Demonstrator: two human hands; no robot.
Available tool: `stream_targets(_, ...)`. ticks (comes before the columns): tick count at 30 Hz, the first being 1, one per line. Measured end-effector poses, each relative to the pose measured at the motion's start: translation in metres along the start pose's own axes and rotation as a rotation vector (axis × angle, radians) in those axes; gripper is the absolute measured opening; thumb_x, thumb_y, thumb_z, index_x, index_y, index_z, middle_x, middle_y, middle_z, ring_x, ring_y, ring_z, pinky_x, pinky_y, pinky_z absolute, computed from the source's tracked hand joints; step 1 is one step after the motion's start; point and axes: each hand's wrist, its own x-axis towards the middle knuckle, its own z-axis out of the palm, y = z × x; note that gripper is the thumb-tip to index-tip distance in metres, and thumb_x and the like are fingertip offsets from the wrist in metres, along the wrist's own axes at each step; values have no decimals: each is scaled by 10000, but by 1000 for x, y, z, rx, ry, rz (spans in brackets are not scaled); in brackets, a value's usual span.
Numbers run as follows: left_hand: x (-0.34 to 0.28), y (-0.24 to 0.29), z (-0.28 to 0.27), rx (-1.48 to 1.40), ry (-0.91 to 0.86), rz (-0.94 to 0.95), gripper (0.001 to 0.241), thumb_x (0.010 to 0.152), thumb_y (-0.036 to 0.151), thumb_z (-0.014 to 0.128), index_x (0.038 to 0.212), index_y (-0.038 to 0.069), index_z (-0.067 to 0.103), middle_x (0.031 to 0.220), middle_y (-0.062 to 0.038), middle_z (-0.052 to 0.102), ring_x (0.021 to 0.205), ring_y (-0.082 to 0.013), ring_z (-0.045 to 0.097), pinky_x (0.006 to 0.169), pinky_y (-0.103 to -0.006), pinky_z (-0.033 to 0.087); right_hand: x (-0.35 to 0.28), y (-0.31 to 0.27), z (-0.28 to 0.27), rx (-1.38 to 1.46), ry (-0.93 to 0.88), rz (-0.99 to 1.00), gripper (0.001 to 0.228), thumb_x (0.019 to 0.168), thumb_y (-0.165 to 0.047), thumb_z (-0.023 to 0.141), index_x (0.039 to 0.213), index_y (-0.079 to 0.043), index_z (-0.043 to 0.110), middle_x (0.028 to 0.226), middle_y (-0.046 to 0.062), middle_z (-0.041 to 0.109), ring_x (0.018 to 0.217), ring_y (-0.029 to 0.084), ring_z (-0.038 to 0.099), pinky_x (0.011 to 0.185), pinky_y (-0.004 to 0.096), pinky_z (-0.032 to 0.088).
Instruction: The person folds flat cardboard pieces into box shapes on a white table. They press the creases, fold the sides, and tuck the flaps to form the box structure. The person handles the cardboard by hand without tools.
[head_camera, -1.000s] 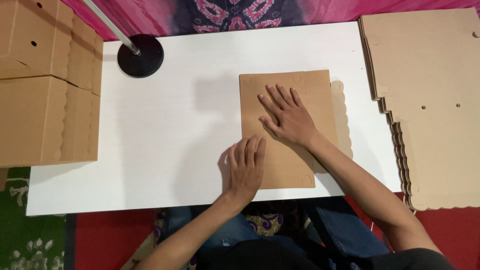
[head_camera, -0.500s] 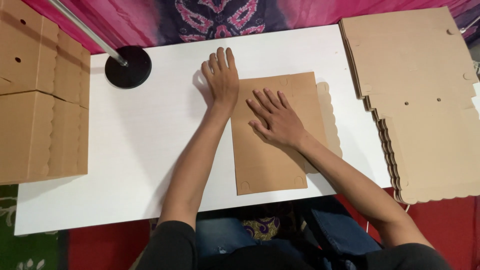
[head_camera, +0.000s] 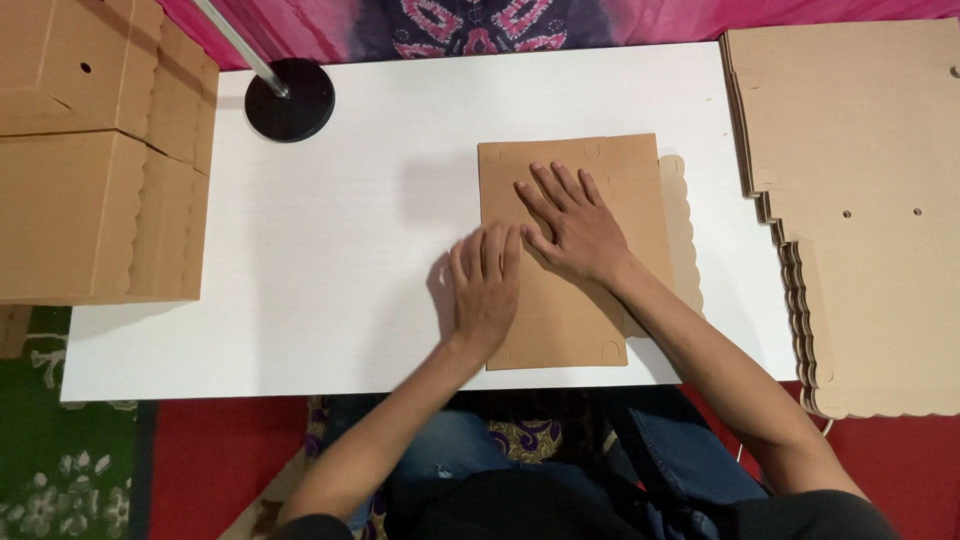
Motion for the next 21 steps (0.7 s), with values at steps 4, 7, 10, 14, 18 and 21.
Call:
stream_targets(4, -33, 13, -28, -143, -98, 5, 349, 1048, 15, 399, 1374, 40, 521, 1262, -185, 505, 1265, -379, 481, 1026, -597, 366, 0, 2, 2, 11, 51, -28, 697, 1018, -628, 245, 1604, -268, 363, 1692, 44, 267, 1568, 278, 185, 1283, 487, 57)
stream_targets(7, -18, 7, -12, -145, -128, -6, 363, 1046, 14, 410, 1400, 40, 487, 1265, -174, 479, 1269, -373, 460, 1031, -605, 342, 0, 5, 7, 17, 62, -37, 702, 1019, -630, 233, 1599, -261, 373, 1689, 51, 274, 1567, 280, 186, 1281, 495, 61)
stream_targets(10, 20, -10, 31, -107, -122, -19, 396, 1036, 13, 421, 1429, 38, 453, 1273, -179, 456, 1281, -371, 439, 1037, -594, 325, 2, 7, 7, 18, 84, -47, 696, 1021, -620, 245, 1593, -249, 388, 1684, 59, 287, 1565, 283, 192, 1278, 502, 71)
stream_targets(14, 89, -47, 109, -43, -91, -86, 363, 1040, 9, 397, 1394, 46, 473, 1295, -185, 469, 1235, -355, 476, 1011, -549, 353, -1, 5, 3, 62, 87, -58, 684, 1025, -609, 275, 1595, -247, 385, 1677, 62, 297, 1563, 292, 189, 1272, 505, 75)
stream_targets(18, 132, -56, 130, 311, 84, -172, 330, 930, 72, 635, 1249, 139, 585, 1221, -54, 562, 1071, -244, 561, 969, -410, 430, 1, 19, 34, 55, 385, -212, 613, 1078, -459, 380, 1632, -234, 245, 1690, 65, 274, 1559, 335, 255, 1244, 591, 180)
stream_targets(21, 124, -53, 120, 320, 43, -145, 337, 941, 105, 662, 1265, 140, 573, 1230, -46, 572, 1100, -233, 564, 972, -397, 433, 1, 13, 21, 76, 337, -186, 608, 1063, -468, 367, 1613, -223, 286, 1677, 65, 292, 1551, 328, 245, 1243, 573, 162)
